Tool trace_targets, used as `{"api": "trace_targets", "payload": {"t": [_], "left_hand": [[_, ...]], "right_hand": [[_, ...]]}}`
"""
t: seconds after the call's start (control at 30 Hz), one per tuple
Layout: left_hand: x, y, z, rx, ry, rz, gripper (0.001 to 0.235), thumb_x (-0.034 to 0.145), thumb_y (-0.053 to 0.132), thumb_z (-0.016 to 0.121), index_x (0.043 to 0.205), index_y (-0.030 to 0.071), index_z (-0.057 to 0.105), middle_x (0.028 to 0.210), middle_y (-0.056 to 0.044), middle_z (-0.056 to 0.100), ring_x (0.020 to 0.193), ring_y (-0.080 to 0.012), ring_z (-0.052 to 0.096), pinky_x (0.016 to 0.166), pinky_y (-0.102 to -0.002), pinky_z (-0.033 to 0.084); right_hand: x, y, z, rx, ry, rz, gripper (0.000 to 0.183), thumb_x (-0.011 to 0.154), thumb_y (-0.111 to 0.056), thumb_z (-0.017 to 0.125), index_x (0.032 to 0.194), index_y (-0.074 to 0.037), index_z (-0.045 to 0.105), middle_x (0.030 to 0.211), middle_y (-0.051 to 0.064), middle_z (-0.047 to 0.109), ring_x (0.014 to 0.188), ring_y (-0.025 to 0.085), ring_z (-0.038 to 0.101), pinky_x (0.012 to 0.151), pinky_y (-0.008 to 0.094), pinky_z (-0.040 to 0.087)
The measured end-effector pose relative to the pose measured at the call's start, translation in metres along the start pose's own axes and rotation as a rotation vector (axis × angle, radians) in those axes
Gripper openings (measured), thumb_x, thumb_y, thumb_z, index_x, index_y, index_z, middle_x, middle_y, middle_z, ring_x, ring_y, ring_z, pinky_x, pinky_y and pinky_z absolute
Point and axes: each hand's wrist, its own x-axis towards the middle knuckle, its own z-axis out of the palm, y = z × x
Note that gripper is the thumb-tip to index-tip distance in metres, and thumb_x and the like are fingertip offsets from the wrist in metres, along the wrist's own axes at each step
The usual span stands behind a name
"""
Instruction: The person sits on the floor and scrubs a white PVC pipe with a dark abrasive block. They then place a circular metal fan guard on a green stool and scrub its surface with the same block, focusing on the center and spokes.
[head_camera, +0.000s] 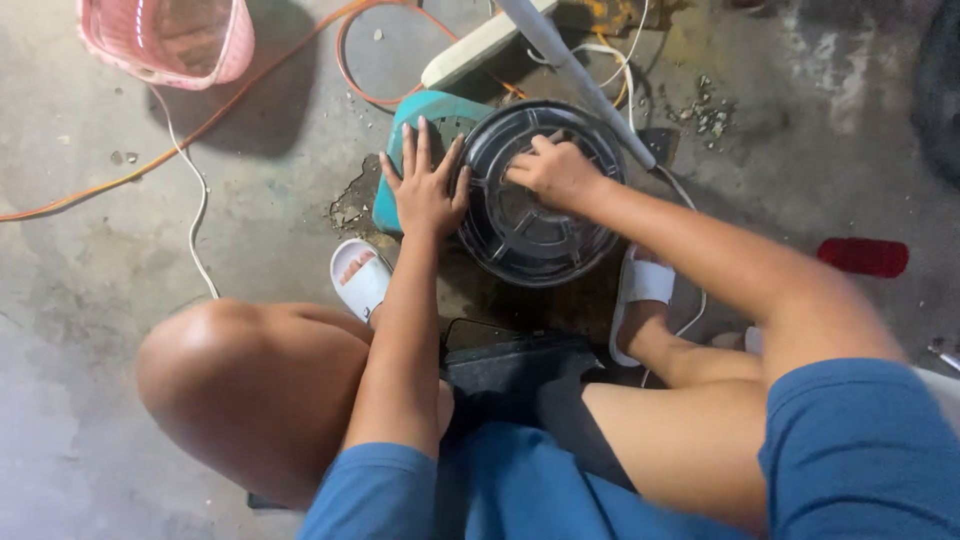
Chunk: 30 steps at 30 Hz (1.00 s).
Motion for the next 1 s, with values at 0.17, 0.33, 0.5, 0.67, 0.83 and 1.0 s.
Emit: {"api": "trace_targets", "payload": {"t": [0.17,0.33,0.5,0.67,0.83,1.0], "left_hand": [[-0.003,0.002,-0.002,0.010,-0.031,-0.017,0.046,0.101,0.052,0.051,0.146,0.041,0.057,0.168,-0.009,0.026,0.157,-0.0332,0.017,0.119,-0.071,0.005],[-0.001,0.003,0.000,0.017,0.007,-0.024,0.042,0.103,0.047,0.051,0.143,0.038,0.061,0.167,-0.011,0.031,0.156,-0.0341,0.022,0.119,-0.071,0.007],[0.003,0.003,0.000,0.012,0.002,-0.004,0.042,0.103,0.045,0.050,0.143,0.039,0.059,0.168,-0.010,0.029,0.155,-0.0355,0.022,0.118,-0.072,0.010],[0.003,-0.002,0.004,0.054,-0.009,-0.013,0.044,0.100,0.051,0.051,0.143,0.041,0.058,0.168,-0.010,0.031,0.155,-0.0350,0.024,0.118,-0.071,0.012],[0.005,0.003,0.010,0.084,-0.025,-0.005,0.046,0.099,0.057,0.049,0.141,0.041,0.059,0.168,-0.010,0.033,0.156,-0.0343,0.025,0.118,-0.071,0.011],[0.001,0.001,0.008,0.094,-0.054,-0.068,0.046,0.099,0.058,0.047,0.142,0.044,0.058,0.170,-0.006,0.030,0.157,-0.0300,0.023,0.121,-0.068,0.009]], "right_hand": [[-0.022,0.007,0.050,-0.013,-0.069,-0.085,0.009,0.090,-0.019,0.062,0.091,-0.026,0.068,0.080,-0.005,0.062,0.082,0.019,0.059,0.047,0.026,0.050],[-0.010,0.012,0.016,0.004,-0.083,-0.149,0.009,0.089,-0.020,0.064,0.094,-0.025,0.068,0.081,-0.004,0.063,0.083,0.021,0.060,0.049,0.026,0.052],[-0.024,-0.007,0.056,0.057,-0.163,0.026,0.010,0.091,-0.012,0.065,0.085,-0.020,0.067,0.077,-0.001,0.059,0.077,0.021,0.058,0.042,0.027,0.048],[-0.009,-0.001,0.034,0.057,-0.088,0.000,0.009,0.086,-0.014,0.067,0.086,-0.023,0.068,0.075,-0.003,0.061,0.079,0.020,0.059,0.045,0.026,0.050],[-0.015,-0.018,0.055,0.084,-0.038,0.023,0.015,0.081,-0.012,0.068,0.071,-0.022,0.065,0.068,-0.001,0.061,0.078,0.023,0.059,0.045,0.028,0.049],[-0.009,0.007,0.054,0.114,-0.159,0.000,0.012,0.082,-0.008,0.071,0.077,-0.019,0.070,0.070,0.001,0.065,0.075,0.020,0.060,0.046,0.028,0.052]]}}
